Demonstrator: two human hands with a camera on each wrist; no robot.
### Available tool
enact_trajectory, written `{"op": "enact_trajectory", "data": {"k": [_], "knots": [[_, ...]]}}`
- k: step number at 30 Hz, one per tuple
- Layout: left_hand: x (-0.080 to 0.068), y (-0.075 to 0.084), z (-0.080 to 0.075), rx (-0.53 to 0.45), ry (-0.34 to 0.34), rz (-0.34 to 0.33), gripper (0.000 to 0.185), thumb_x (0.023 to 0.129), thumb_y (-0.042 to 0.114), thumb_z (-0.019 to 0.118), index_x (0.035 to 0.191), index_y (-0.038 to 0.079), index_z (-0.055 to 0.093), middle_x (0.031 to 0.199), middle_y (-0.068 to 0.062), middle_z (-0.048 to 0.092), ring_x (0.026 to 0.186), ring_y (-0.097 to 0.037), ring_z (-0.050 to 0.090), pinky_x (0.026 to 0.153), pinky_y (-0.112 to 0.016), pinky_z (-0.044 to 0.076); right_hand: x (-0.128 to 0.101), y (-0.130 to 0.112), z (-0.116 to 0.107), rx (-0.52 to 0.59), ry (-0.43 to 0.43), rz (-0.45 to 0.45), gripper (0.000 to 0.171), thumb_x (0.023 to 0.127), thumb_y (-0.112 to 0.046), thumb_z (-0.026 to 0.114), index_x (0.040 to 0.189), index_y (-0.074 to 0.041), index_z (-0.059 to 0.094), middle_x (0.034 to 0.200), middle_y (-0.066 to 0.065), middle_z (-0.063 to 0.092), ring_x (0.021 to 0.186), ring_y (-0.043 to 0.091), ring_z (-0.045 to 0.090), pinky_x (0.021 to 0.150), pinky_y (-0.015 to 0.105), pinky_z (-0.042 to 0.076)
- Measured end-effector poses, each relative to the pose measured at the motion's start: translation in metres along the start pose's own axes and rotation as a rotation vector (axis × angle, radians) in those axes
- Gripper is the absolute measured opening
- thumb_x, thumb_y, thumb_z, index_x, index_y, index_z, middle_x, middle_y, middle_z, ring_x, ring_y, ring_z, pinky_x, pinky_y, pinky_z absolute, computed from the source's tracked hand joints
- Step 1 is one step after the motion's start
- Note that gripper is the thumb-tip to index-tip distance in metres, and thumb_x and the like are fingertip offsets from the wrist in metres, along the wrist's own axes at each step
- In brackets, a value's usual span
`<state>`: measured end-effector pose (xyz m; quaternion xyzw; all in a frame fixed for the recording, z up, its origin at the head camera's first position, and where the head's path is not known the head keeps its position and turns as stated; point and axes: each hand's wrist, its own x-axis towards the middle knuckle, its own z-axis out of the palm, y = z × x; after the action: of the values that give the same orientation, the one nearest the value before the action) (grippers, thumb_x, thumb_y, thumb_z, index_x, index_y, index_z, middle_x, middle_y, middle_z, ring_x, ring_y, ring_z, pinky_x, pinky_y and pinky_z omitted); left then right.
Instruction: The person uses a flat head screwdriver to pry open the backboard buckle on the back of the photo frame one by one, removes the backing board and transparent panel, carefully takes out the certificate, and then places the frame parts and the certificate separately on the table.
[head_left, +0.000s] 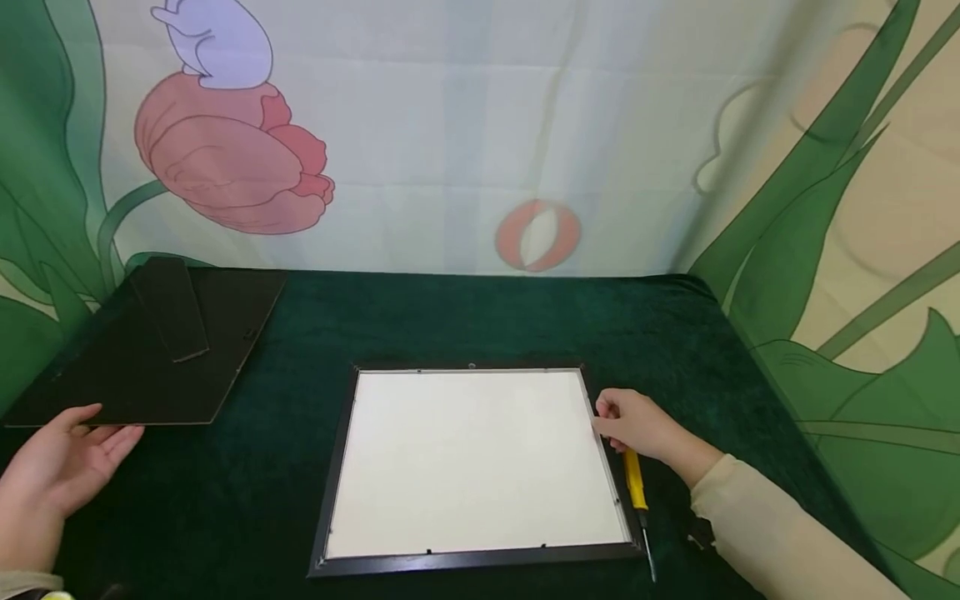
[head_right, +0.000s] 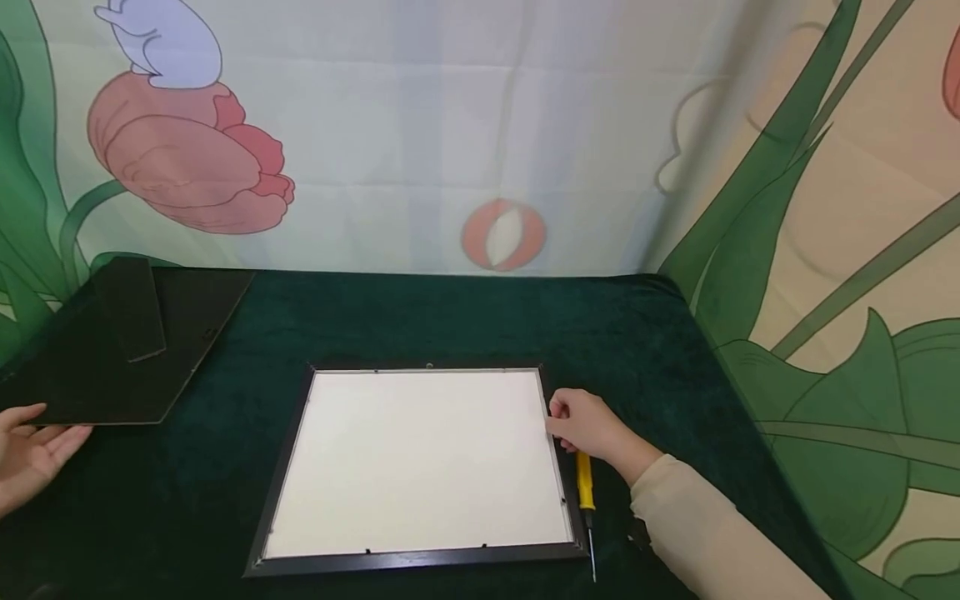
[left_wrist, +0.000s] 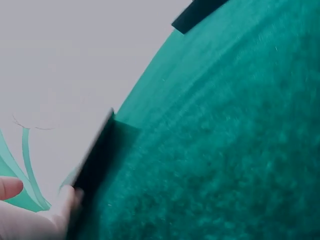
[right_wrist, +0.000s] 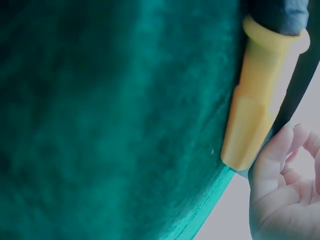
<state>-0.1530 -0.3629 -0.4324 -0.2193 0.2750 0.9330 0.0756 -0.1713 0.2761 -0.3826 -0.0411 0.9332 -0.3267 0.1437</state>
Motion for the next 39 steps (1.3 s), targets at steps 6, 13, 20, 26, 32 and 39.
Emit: {"op": "enact_trajectory", "data": {"k": [6,13,20,26,32,39], "knots": [[-0.011,0.003,0.007,0.097,-0.029,-0.030,0.079,0.088,0.031,0.043,0.116,0.043,-0.030,0.131,0.019,-0.022,0.122,-0.006,-0.014,0.100,-0.028,0.003,-0.002,-0.001,0.000,-0.044,0.005,-0.018,0.013,0.080,-0.012,0.057,0.075,-0.007,0.046,0.061,0.005,0.046,0.051,0.017,0.047,0.050,0.027,0.043],[-0.029,-0.003,0.018,0.071,-0.015,-0.025,0.083,0.088,0.034,0.040,0.102,0.045,-0.041,0.123,0.017,-0.038,0.120,-0.009,-0.021,0.099,-0.025,0.000,-0.016,-0.006,-0.004,-0.112,-0.050,-0.162,0.012,0.078,-0.017,0.061,0.080,-0.014,0.051,0.068,-0.001,0.050,0.060,0.015,0.048,0.054,0.025,0.044],[-0.039,-0.020,0.036,0.313,-0.050,0.057,0.078,0.088,0.034,0.040,0.116,0.041,-0.032,0.127,0.012,-0.035,0.120,-0.010,-0.020,0.100,-0.030,0.003,-0.034,-0.018,0.000,-0.229,-0.176,-0.352,0.033,0.073,-0.033,0.064,0.099,-0.016,0.054,0.096,-0.007,0.054,0.086,0.011,0.049,0.075,0.028,0.043],[-0.065,-0.067,0.095,1.290,-0.269,0.062,0.074,0.089,0.041,0.034,0.133,0.009,-0.016,0.136,-0.022,-0.014,0.122,-0.038,0.003,0.093,-0.051,0.016,-0.046,-0.024,0.003,-0.331,-0.322,-0.440,0.066,0.069,-0.044,0.063,0.125,-0.014,0.042,0.133,0.000,0.032,0.118,0.014,0.032,0.091,0.037,0.031],[-0.087,-0.129,0.125,2.033,-0.451,0.122,0.089,0.073,0.059,0.048,0.137,0.011,0.009,0.140,-0.013,0.002,0.123,-0.033,0.014,0.087,-0.053,0.027,-0.051,-0.024,0.007,-0.384,-0.376,-0.406,0.083,0.064,-0.053,0.062,0.132,-0.016,0.031,0.139,-0.001,0.019,0.125,0.016,0.016,0.095,0.049,0.017],[-0.085,-0.160,0.130,2.356,-0.590,0.227,0.102,0.060,0.073,0.044,0.136,0.011,0.017,0.141,0.000,0.007,0.126,-0.022,0.007,0.092,-0.050,0.023,-0.055,-0.023,0.010,-0.427,-0.380,-0.412,0.089,0.063,-0.055,0.060,0.135,-0.015,0.024,0.140,0.002,0.014,0.126,0.019,0.013,0.093,0.053,0.015]]}}
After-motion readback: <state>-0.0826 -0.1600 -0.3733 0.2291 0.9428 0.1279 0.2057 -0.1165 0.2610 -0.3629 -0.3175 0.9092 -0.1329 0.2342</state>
